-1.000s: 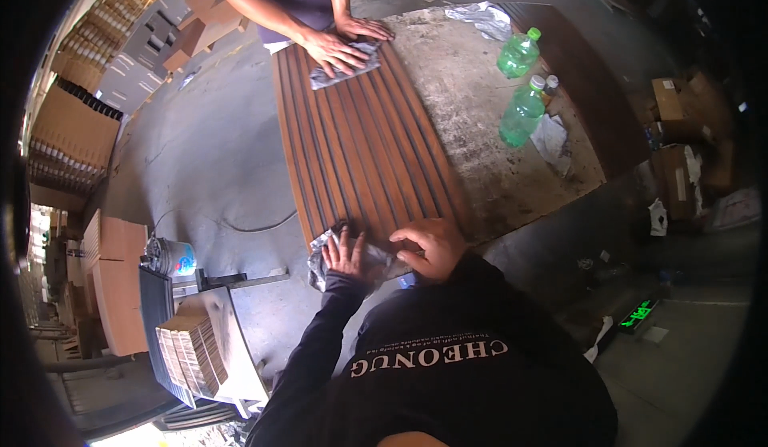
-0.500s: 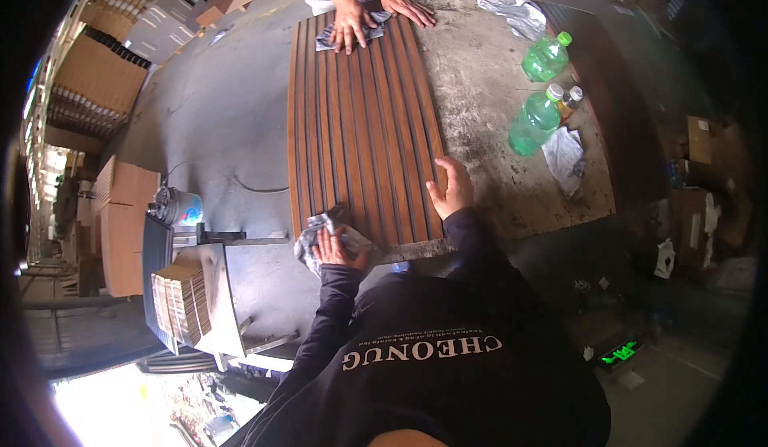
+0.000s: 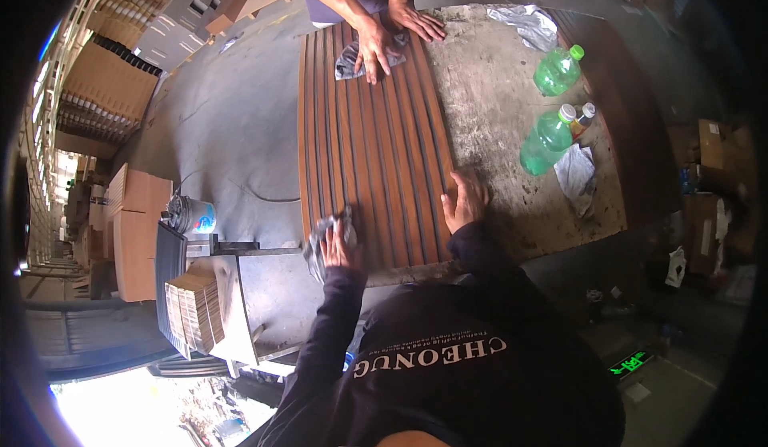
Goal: The person wipes a slatted wooden furniture panel with a cloth, moving it across the surface and edges while another person uses a sprayer and cloth on the same panel.
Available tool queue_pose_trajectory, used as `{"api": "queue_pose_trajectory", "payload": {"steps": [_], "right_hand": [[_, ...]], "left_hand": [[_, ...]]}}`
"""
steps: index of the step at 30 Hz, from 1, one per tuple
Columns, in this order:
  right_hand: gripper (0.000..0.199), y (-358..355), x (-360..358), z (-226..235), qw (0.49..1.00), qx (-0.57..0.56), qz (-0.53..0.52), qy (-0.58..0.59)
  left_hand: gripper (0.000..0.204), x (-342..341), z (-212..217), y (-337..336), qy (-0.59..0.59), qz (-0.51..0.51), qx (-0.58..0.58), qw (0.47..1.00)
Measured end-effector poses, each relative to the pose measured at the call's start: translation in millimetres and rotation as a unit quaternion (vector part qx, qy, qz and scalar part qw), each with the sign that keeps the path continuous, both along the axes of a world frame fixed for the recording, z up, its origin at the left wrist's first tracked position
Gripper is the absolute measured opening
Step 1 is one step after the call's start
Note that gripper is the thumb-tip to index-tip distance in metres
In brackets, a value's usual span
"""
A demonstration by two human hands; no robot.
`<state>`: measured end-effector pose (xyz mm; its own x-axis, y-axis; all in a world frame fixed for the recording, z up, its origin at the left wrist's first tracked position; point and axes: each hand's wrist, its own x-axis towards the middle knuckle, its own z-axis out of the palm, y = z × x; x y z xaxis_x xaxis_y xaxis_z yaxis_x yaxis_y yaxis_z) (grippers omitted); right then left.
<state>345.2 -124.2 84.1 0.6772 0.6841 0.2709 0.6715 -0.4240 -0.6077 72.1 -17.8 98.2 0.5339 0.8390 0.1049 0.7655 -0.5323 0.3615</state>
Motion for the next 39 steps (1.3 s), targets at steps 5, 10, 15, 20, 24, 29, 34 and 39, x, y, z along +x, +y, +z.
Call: {"api": "queue_pose_trajectory", "payload": {"steps": [5, 10, 15, 20, 24, 29, 34, 39], "right_hand": [[0.052, 5, -4, -22, 0.989, 0.034, 0.054, 0.134], [0.045, 0, 3, -24, 0.992, 0.078, 0.016, 0.100], [0.054, -3, 0, -1, 0.988, 0.092, 0.042, 0.119], [0.050, -26, -21, -14, 0.980, 0.153, -0.006, 0.128], [0.049, -81, -58, 9, 0.976, 0.164, -0.070, 0.125], [0.041, -148, -71, 10, 0.950, 0.189, -0.145, 0.202], [0.036, -175, -46, 15, 0.919, 0.190, -0.164, 0.304], [0.034, -186, 5, 9, 0.881, 0.296, -0.119, 0.348]], "left_hand": [[0.067, 35, 4, 75, -0.045, -0.003, 0.023, 0.999], [0.064, 0, -18, 8, -0.042, -0.064, 0.026, 0.997], [0.055, -14, 45, -11, -0.230, -0.059, -0.175, 0.955], [0.057, 9, 68, -12, -0.420, -0.112, -0.269, 0.860], [0.071, 48, 104, -18, -0.482, -0.110, -0.316, 0.810], [0.065, 102, 206, 4, -0.593, -0.198, -0.135, 0.769], [0.058, 192, 203, 0, -0.488, -0.235, 0.026, 0.840], [0.053, 212, 95, -96, -0.390, -0.309, -0.119, 0.860]]}}
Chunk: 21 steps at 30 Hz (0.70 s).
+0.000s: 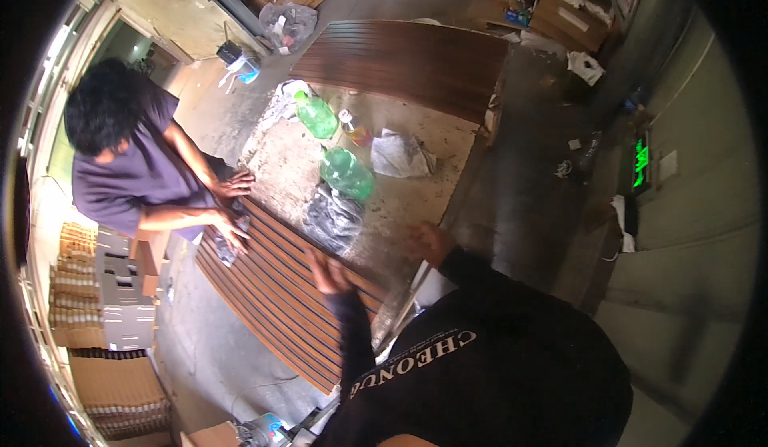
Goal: The person wipes a slatted wooden furniture panel with a cloth, moving it across the surface and edges while another person uses a sprayer and cloth on the same panel.
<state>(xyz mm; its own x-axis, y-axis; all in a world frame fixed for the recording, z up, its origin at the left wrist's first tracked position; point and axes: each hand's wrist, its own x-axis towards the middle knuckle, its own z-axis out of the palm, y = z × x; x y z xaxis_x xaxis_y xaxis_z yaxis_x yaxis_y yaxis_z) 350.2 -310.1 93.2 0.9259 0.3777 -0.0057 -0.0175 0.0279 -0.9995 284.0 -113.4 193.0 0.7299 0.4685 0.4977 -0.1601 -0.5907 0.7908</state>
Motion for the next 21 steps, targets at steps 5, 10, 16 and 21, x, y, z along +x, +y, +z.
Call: {"api": "queue_pose_trajectory", "payload": {"steps": [5, 10, 16, 21], "right_hand": [[0.037, -30, 68, 13, 0.976, -0.164, -0.069, -0.124], [0.041, -12, 156, 33, 0.852, -0.327, -0.024, -0.407], [0.036, -7, 237, -14, 0.924, -0.288, -0.034, -0.250], [0.040, -45, 228, 52, 0.924, 0.325, 0.064, 0.189]], "left_hand": [[0.025, -44, -23, -64, 0.214, -0.031, -0.076, 0.973], [0.021, -26, -21, -90, 0.242, -0.079, -0.030, 0.967], [0.018, 16, -40, -132, 0.169, -0.092, -0.006, 0.981], [0.027, 29, -31, -121, 0.200, -0.049, -0.207, 0.957]]}}
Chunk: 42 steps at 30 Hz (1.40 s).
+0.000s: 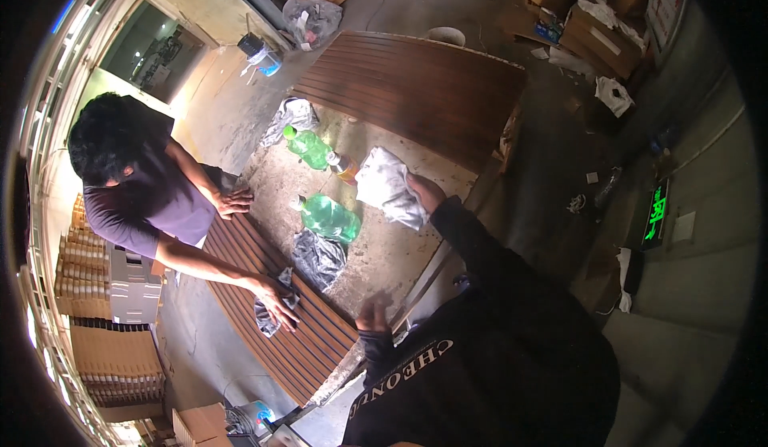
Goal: The person wipes a slatted wooden furniture panel with a cloth, moving it across the surface and edges while another person uses a sprayer and cloth on the same panel.
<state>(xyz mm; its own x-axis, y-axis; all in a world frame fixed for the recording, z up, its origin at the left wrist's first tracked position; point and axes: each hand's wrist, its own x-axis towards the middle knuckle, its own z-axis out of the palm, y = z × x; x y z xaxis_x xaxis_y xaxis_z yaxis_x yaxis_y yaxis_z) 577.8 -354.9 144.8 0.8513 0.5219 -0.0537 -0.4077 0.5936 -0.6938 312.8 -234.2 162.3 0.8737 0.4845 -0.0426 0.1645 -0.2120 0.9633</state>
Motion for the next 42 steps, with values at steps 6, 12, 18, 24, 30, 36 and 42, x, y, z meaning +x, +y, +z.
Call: {"api": "queue_pose_trajectory", "payload": {"steps": [6, 12, 18, 24, 30, 36, 42], "right_hand": [[0.039, 4, -80, -37, 0.996, 0.013, 0.074, 0.045], [0.033, -9, -100, -52, 0.971, -0.196, 0.107, -0.088], [0.063, -1, -105, 14, 0.963, -0.086, 0.005, -0.257], [0.057, 19, -118, 8, 0.982, -0.036, 0.069, -0.171], [0.046, 26, -125, 2, 0.987, 0.022, 0.159, -0.024], [0.038, 21, -126, -1, 0.958, 0.109, 0.229, 0.134], [0.034, 6, -109, 10, 0.930, 0.159, 0.209, 0.258]], "left_hand": [[0.040, 58, 0, 21, -0.104, 0.028, -0.135, 0.985], [0.025, 80, 10, 12, -0.072, 0.079, -0.158, 0.982], [0.034, 81, 20, -5, -0.095, 0.015, -0.132, 0.987], [0.052, 86, 18, -14, -0.144, -0.111, -0.017, 0.983], [0.059, 82, 0, -5, -0.188, -0.077, 0.216, 0.955], [0.052, 82, -9, -5, -0.146, -0.057, 0.107, 0.982], [0.030, 76, -9, 17, 0.020, 0.063, -0.157, 0.985]]}}
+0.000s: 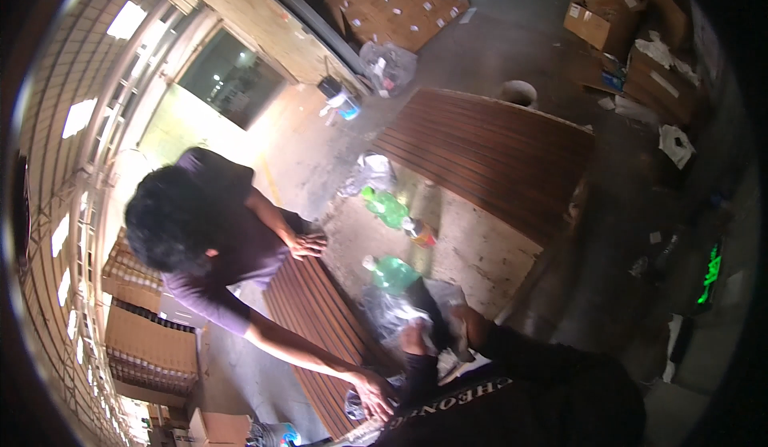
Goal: The person wipes a slatted wooden furniture panel with a cloth, moving it across the surface and edges while another person uses a sprayer and cloth on the same panel.
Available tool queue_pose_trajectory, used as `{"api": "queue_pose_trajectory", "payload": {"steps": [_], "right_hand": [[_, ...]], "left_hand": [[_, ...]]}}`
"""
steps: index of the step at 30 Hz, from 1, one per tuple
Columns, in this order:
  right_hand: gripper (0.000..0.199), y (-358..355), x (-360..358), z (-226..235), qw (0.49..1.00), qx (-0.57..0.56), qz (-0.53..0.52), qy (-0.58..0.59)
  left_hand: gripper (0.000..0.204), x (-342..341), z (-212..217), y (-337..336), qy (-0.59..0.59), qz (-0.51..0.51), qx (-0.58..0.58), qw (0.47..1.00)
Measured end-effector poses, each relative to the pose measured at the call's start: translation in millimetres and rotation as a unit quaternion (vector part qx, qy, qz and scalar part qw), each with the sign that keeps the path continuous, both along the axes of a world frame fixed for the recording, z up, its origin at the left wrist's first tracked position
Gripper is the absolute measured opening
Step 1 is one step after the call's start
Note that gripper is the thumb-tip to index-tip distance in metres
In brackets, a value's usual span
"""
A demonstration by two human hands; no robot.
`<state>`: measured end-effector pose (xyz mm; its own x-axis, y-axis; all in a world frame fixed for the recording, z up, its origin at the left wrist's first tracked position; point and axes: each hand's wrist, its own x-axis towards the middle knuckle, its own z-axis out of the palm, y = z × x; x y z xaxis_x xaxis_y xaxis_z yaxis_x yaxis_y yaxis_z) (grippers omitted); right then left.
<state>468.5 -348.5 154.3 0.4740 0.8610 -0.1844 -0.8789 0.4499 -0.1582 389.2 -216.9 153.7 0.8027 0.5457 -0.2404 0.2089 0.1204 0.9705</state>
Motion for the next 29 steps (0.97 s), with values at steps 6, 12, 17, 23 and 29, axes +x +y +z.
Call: {"api": "queue_pose_trajectory", "payload": {"steps": [6, 12, 17, 23, 29], "right_hand": [[0.030, -21, 32, 25, 0.997, 0.025, 0.023, 0.071], [0.037, -28, 32, 13, 0.997, -0.008, -0.074, 0.020], [0.049, -33, 21, 20, 0.995, -0.069, -0.071, 0.009], [0.067, -42, 30, -47, 1.000, -0.006, 0.017, -0.024], [0.065, 0, 1, 66, 0.998, -0.047, 0.038, -0.010]], "left_hand": [[0.040, 13, 58, 33, -0.135, 0.064, -0.222, 0.964], [0.051, 3, 82, 18, -0.178, 0.097, -0.405, 0.892], [0.017, -45, -15, 42, -0.097, -0.063, 0.141, 0.983], [0.034, -77, -20, 31, -0.099, 0.091, -0.028, 0.990], [0.071, -103, 82, -22, -0.272, 0.095, -0.559, 0.777]]}}
